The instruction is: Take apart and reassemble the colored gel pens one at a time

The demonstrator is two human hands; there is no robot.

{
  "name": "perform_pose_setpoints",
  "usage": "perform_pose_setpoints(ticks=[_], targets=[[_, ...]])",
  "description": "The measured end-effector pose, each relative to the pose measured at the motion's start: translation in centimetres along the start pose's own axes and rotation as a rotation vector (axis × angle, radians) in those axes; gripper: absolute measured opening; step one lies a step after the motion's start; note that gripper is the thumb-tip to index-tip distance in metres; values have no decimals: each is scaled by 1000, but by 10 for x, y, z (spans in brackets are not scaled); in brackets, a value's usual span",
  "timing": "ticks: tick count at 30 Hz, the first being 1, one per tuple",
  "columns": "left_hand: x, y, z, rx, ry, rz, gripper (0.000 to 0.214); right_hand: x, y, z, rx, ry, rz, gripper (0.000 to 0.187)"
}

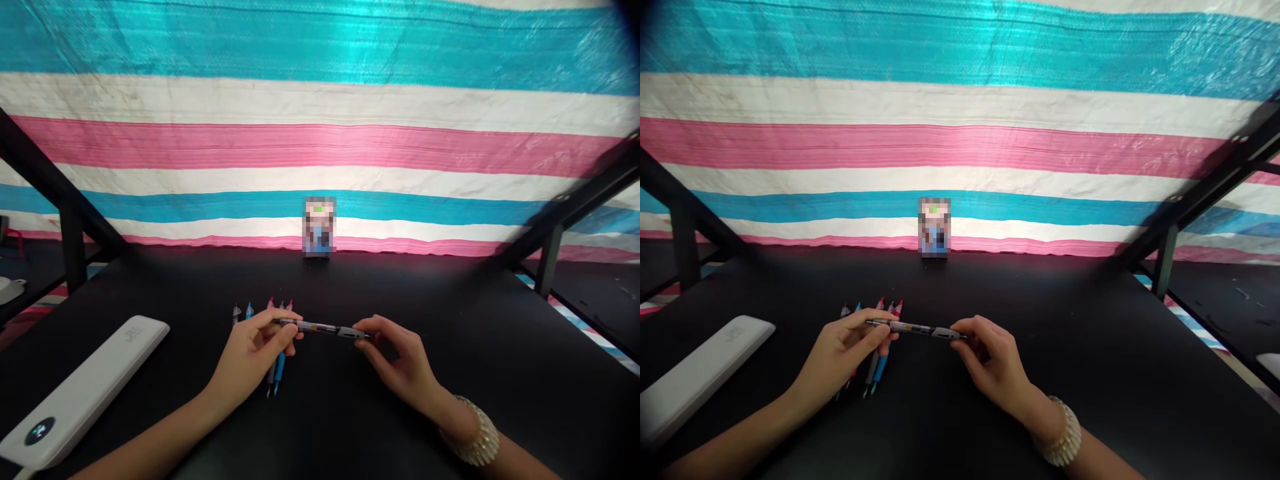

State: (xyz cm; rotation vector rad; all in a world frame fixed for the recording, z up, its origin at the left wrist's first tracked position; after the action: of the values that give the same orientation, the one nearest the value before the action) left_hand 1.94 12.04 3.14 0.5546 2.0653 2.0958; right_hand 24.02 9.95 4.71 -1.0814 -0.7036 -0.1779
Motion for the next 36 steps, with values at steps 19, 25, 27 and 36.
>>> perform_pose_setpoints(ticks=[19, 25, 27, 36], targets=[[1, -12, -3, 25, 69, -74, 23, -9, 24, 3, -219, -112, 345, 28], [2, -14, -4, 31, 79, -73, 24, -13, 25, 5, -265, -145, 390, 45], [3, -14, -4, 24, 79, -75, 23, -10, 25, 5, -268, -119, 408, 37], [2, -17, -4, 20, 82, -75, 22, -13, 32, 3, -280, -108, 476, 28]])
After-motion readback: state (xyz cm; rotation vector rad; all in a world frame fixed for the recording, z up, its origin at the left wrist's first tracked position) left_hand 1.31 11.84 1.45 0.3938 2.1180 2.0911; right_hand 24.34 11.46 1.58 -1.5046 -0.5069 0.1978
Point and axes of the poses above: each hand's wrist, its own z-axis towards the middle knuckle, its own x-axis out of the back of the hand, y = z × x, the point moved 10 cm from there along z, towards the middle knuckle, and after that the axes turned 12 degrees about -y, right-handed, at the moved point
